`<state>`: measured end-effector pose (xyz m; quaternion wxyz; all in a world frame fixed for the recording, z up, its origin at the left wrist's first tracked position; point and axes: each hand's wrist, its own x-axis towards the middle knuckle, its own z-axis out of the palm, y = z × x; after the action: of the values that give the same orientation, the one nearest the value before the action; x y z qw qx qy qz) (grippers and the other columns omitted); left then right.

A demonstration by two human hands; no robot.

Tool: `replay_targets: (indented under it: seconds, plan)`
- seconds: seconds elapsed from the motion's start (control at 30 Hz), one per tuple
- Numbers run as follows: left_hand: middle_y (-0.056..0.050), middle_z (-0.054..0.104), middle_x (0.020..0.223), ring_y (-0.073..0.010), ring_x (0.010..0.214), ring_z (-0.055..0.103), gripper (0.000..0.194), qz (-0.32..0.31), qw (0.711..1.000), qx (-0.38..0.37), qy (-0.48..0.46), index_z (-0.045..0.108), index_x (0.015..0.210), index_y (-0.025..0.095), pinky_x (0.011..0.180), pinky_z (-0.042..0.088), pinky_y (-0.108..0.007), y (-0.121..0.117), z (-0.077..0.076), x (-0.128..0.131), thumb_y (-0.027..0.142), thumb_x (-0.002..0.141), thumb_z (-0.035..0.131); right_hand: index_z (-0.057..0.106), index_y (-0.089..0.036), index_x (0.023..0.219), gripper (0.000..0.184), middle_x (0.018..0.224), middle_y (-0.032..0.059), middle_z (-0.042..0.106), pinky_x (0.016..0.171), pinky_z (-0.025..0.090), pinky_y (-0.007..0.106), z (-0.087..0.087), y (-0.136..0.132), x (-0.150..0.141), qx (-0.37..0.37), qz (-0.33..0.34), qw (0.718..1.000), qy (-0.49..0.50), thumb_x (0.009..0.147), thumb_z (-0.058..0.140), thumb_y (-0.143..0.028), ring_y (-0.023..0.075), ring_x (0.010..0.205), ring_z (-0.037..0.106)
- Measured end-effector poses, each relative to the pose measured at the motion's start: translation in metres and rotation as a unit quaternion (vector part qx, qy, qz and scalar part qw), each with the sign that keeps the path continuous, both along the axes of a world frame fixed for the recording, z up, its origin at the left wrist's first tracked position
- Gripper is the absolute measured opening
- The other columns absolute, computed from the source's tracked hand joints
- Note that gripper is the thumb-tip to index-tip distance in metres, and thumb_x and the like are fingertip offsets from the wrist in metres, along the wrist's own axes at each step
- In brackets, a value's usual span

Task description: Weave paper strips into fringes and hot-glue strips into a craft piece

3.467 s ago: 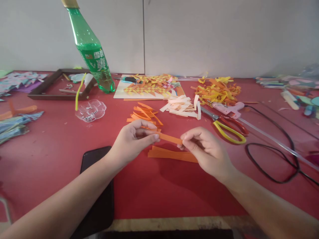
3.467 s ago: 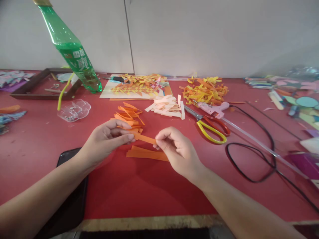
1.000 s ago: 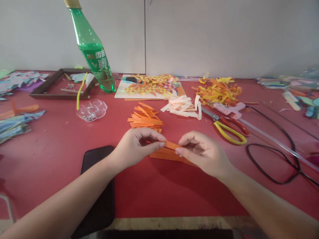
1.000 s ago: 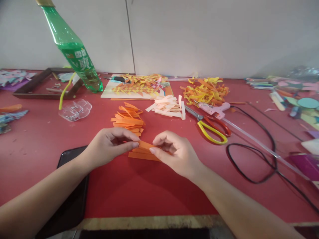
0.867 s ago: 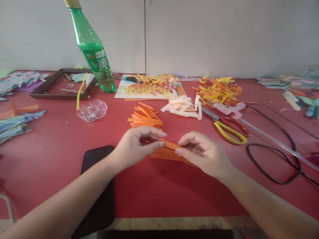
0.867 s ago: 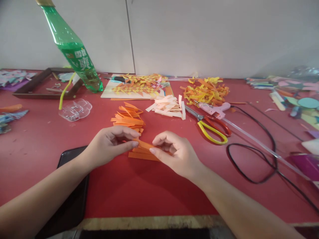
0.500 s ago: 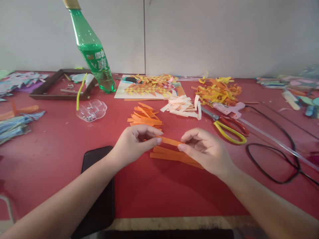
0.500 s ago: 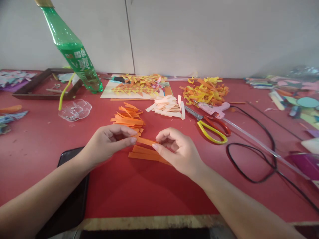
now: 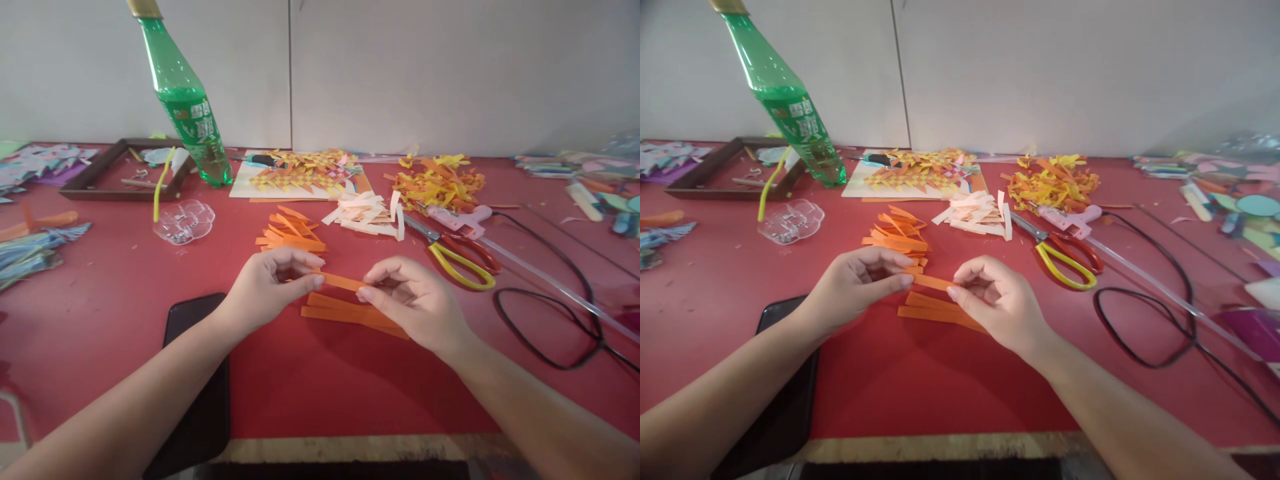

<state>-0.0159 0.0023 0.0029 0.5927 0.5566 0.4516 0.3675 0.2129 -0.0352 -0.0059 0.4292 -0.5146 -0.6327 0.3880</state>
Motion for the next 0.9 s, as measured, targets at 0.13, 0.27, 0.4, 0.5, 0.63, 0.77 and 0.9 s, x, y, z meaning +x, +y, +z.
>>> replay_targets:
  seconds: [0.13, 0.27, 0.4, 0.5, 0.63, 0.77, 0.9]
  plan:
    - [-0.003, 0.076, 0.082, -0.0164, 0.076, 0.074, 0.021, 0.001, 1.000, -0.005, -0.009, 0.072, 0.089, 0.017, 0.068, 0.059, -0.024, 0.000, 0.001, 0.000, 0.026, 0.073, 0.082, 0.060, -0.020, 0.085, 0.018, 0.079, 0.0029, 0.067, 0.063, 0.058, 0.024, 0.000, 0.000, 0.000, 0.000, -0.001, 1.000, 0.008, 0.082, 0.073, -0.033, 0.0137, 0.068, 0.068]
    - [-0.001, 0.075, 0.079, -0.0144, 0.075, 0.074, 0.022, -0.002, 1.000, -0.015, -0.010, 0.072, 0.089, 0.017, 0.067, 0.057, -0.021, 0.000, 0.001, -0.001, 0.027, 0.073, 0.083, 0.060, -0.020, 0.084, 0.016, 0.078, 0.0025, 0.067, 0.063, 0.058, 0.022, 0.001, 0.000, -0.001, -0.007, -0.005, 1.000, 0.011, 0.082, 0.073, -0.030, 0.0132, 0.068, 0.069]
    - [-0.001, 0.075, 0.077, -0.0123, 0.073, 0.073, 0.020, 0.002, 1.000, 0.004, 0.000, 0.073, 0.090, 0.017, 0.065, 0.055, -0.018, 0.000, 0.000, -0.001, 0.026, 0.075, 0.081, 0.060, -0.020, 0.082, 0.016, 0.076, 0.0017, 0.067, 0.064, 0.058, 0.022, 0.000, 0.000, -0.001, -0.013, -0.009, 1.000, -0.003, 0.083, 0.072, -0.030, 0.0130, 0.068, 0.069]
    - [-0.001, 0.075, 0.077, -0.0126, 0.072, 0.072, 0.020, 0.004, 1.000, 0.022, 0.012, 0.073, 0.091, 0.017, 0.062, 0.055, -0.018, -0.001, -0.001, 0.000, 0.026, 0.075, 0.081, 0.061, -0.021, 0.086, 0.014, 0.076, 0.0014, 0.069, 0.065, 0.058, 0.023, -0.001, -0.001, 0.000, -0.025, 0.000, 1.000, -0.007, 0.084, 0.071, -0.031, 0.0142, 0.069, 0.072]
    - [-0.003, 0.078, 0.080, -0.0147, 0.074, 0.073, 0.021, -0.004, 0.998, 0.036, 0.043, 0.076, 0.094, 0.018, 0.063, 0.056, -0.020, -0.002, 0.000, 0.000, 0.030, 0.077, 0.079, 0.062, -0.020, 0.096, 0.015, 0.081, 0.0029, 0.071, 0.069, 0.060, 0.026, -0.003, -0.001, 0.001, -0.062, 0.012, 0.998, 0.004, 0.090, 0.062, -0.034, 0.0147, 0.069, 0.073]
    - [-0.004, 0.080, 0.091, -0.0179, 0.082, 0.074, 0.016, 0.042, 0.986, 0.106, 0.123, 0.079, 0.090, 0.019, 0.075, 0.059, -0.025, 0.002, -0.001, -0.004, 0.031, 0.079, 0.075, 0.059, -0.021, 0.106, 0.025, 0.093, 0.0053, 0.072, 0.075, 0.059, 0.031, -0.007, 0.003, 0.004, -0.018, 0.010, 0.999, -0.042, 0.088, 0.067, -0.038, 0.0167, 0.078, 0.072]
    - [-0.005, 0.078, 0.098, -0.0180, 0.081, 0.071, 0.016, 0.139, 0.930, 0.211, 0.267, 0.077, 0.095, 0.020, 0.074, 0.058, -0.029, 0.009, -0.005, -0.012, 0.027, 0.086, 0.065, 0.064, -0.022, 0.093, 0.016, 0.092, 0.0052, 0.068, 0.080, 0.054, 0.035, -0.006, 0.005, 0.008, 0.089, 0.074, 0.972, -0.203, 0.085, 0.071, -0.033, 0.0193, 0.086, 0.064]
